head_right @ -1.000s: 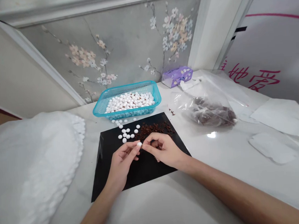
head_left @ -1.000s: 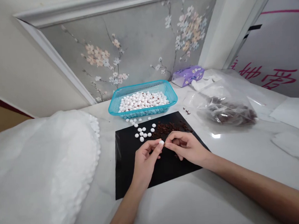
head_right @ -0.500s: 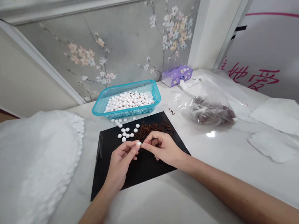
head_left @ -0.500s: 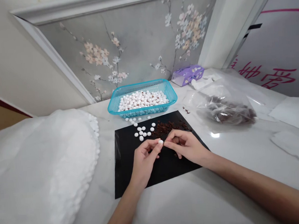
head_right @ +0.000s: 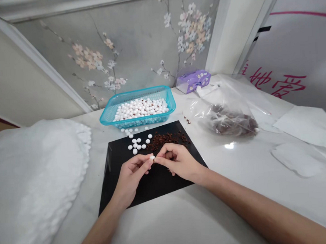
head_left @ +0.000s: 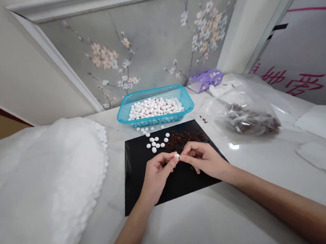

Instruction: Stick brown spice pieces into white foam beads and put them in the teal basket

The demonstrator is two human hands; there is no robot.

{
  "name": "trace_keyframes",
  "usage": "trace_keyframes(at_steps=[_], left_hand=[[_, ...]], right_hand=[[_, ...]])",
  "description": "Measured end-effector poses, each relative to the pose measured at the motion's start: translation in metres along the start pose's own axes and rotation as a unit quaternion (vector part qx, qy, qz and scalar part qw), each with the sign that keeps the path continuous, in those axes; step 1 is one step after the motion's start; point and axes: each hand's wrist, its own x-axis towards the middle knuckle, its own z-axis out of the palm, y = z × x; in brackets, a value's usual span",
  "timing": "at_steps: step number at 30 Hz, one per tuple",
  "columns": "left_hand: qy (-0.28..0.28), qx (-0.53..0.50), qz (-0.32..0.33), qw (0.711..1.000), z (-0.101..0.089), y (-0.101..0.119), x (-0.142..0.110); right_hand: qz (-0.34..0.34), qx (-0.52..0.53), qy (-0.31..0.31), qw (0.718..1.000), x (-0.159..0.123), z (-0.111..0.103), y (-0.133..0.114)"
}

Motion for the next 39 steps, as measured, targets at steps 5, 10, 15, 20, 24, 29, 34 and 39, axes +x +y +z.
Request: trace_keyframes(at_steps=[5, 10, 15, 20, 24, 29, 34, 39], left_hand=[[-0.003, -0.008, -0.003, 1.000, -0.001, 0.000, 0.000], [0.008, -0.020, -0.002, 1.000, 0.001, 0.001, 0.002], [0.064, -0.070, -0.024, 0.995, 0.006, 0.001, 0.002], [0.074, -0.058, -0.019, 0.995, 0.009, 0.003, 0.001], [0.059, -0.035, -0.015, 0.998, 0.009, 0.004, 0.002], [0.050, -0.020, -0.011, 0.998, 0.008, 0.004, 0.002], [0.050, 0.000, -0.009, 0.999, 0.007, 0.003, 0.000], [0.049, 0.009, -0.008, 0.999, 0.007, 0.003, 0.000]], right_hand=[[-0.010, -0.009, -0.005, 1.000, 0.000, 0.000, 0.001], [-0.067, -0.079, 0.027, 0.994, -0.001, 0.003, -0.002], [-0.184, -0.186, 0.103, 0.960, -0.006, 0.009, -0.003], [-0.245, -0.241, 0.102, 0.933, -0.008, 0.011, 0.002], [-0.270, -0.262, 0.112, 0.920, -0.007, 0.009, 0.003], [-0.291, -0.273, 0.081, 0.913, -0.007, 0.008, 0.003], [-0.319, -0.309, 0.080, 0.893, -0.010, 0.008, 0.005], [-0.344, -0.384, 0.069, 0.854, -0.011, 0.007, 0.005]])
